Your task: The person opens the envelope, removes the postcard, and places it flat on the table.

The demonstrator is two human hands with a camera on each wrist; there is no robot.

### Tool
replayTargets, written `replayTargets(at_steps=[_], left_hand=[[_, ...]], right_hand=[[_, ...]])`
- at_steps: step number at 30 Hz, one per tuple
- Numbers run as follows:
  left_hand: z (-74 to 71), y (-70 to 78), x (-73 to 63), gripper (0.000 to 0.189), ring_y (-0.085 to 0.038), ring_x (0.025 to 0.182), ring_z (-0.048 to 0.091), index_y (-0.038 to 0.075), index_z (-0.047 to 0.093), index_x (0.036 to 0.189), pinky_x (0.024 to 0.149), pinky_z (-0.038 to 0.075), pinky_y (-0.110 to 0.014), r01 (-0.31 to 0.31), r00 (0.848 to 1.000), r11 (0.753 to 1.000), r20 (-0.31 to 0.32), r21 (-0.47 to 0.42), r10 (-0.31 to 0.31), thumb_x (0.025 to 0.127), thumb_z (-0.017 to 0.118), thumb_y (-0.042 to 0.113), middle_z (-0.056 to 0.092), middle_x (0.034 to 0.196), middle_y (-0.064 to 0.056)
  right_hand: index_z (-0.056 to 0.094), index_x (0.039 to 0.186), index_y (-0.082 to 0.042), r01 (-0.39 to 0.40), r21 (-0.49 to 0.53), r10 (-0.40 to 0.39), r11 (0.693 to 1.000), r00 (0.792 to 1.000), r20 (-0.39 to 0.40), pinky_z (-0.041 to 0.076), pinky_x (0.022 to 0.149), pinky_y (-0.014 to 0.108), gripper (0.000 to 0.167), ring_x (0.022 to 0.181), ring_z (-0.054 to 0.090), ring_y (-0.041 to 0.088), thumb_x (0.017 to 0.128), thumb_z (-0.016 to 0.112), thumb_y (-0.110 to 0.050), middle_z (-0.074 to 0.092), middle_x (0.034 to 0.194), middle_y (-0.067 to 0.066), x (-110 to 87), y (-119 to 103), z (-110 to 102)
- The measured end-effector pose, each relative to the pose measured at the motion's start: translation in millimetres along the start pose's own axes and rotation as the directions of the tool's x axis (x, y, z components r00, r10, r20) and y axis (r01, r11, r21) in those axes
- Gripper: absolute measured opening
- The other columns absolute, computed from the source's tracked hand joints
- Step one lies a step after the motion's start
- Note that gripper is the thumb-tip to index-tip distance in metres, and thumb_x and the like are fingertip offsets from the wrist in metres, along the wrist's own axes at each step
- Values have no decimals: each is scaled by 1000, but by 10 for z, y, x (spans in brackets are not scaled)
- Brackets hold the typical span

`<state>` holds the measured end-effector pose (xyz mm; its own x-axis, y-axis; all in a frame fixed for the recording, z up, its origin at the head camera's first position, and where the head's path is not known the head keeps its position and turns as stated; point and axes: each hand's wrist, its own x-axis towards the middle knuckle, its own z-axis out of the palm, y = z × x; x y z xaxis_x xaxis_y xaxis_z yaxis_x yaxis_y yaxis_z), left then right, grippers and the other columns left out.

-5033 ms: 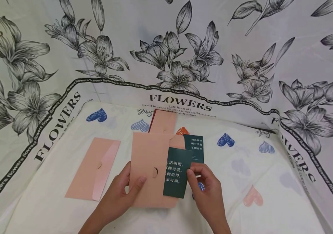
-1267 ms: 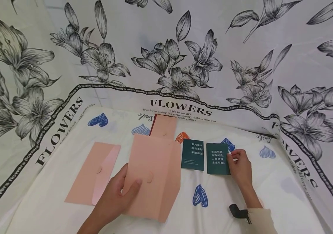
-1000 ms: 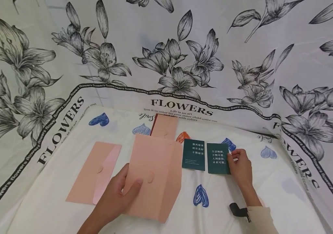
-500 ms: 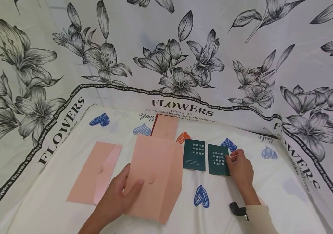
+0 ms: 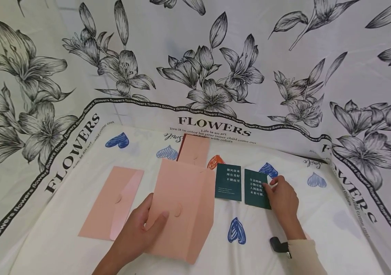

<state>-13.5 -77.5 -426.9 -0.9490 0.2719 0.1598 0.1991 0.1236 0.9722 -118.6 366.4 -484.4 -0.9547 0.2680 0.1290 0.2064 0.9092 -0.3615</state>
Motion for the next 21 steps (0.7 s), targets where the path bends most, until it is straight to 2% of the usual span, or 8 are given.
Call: replayTargets(at_steps=[6,9,11,15,19,21], left_hand=[[5,13,3,31,-14,89,75,29,52,134,79,61,-32,30,1000,999,1,12,-30,107,64,21,74,110,9],[7,20,4,30,-14,90,74,29,52,133,79,61,-32,42,999,999,-5,8,-42,107,64,21,74,110,9],[11,23,5,30,-15,90,74,28,52,133,79,61,-32,39,999,999,-9,-2,-39,107,65,20,74,111,9],[27,23,9,30,-17,90,74,26,52,133,80,61,-33,21,1000,999,-13,-33,-21,107,64,18,74,111,7],[50,30,16,30,-18,92,74,26,52,134,81,60,-33,14,1000,998,-14,-56,-15,107,64,19,74,111,6],[62,40,18,29,-18,92,74,26,52,133,81,60,-33,17,1000,998,-16,-63,-18,107,64,20,74,111,6]], right_hand=[[59,112,-1,21,35,-20,999,1000,-6,44,51,32,34,67,60,26,103,71,-32,70,89,20,-61,-55,-58],[59,113,-3,96,102,-92,990,995,-45,46,55,31,36,73,60,25,105,68,-36,69,91,16,-120,-168,-125],[61,113,-5,165,164,-154,973,985,-78,48,59,28,34,77,60,23,105,68,-37,69,93,11,-185,-293,-184],[65,116,-10,256,316,-245,913,967,-74,50,65,22,27,81,64,16,106,67,-35,71,94,3,-384,-629,-335],[67,124,-16,248,491,-300,835,954,28,55,74,20,23,88,68,9,108,64,-33,72,97,0,-623,-959,-487],[67,128,-16,242,582,-359,776,929,92,57,75,24,22,88,69,12,109,63,-28,73,100,2,-723,-1082,-545]])
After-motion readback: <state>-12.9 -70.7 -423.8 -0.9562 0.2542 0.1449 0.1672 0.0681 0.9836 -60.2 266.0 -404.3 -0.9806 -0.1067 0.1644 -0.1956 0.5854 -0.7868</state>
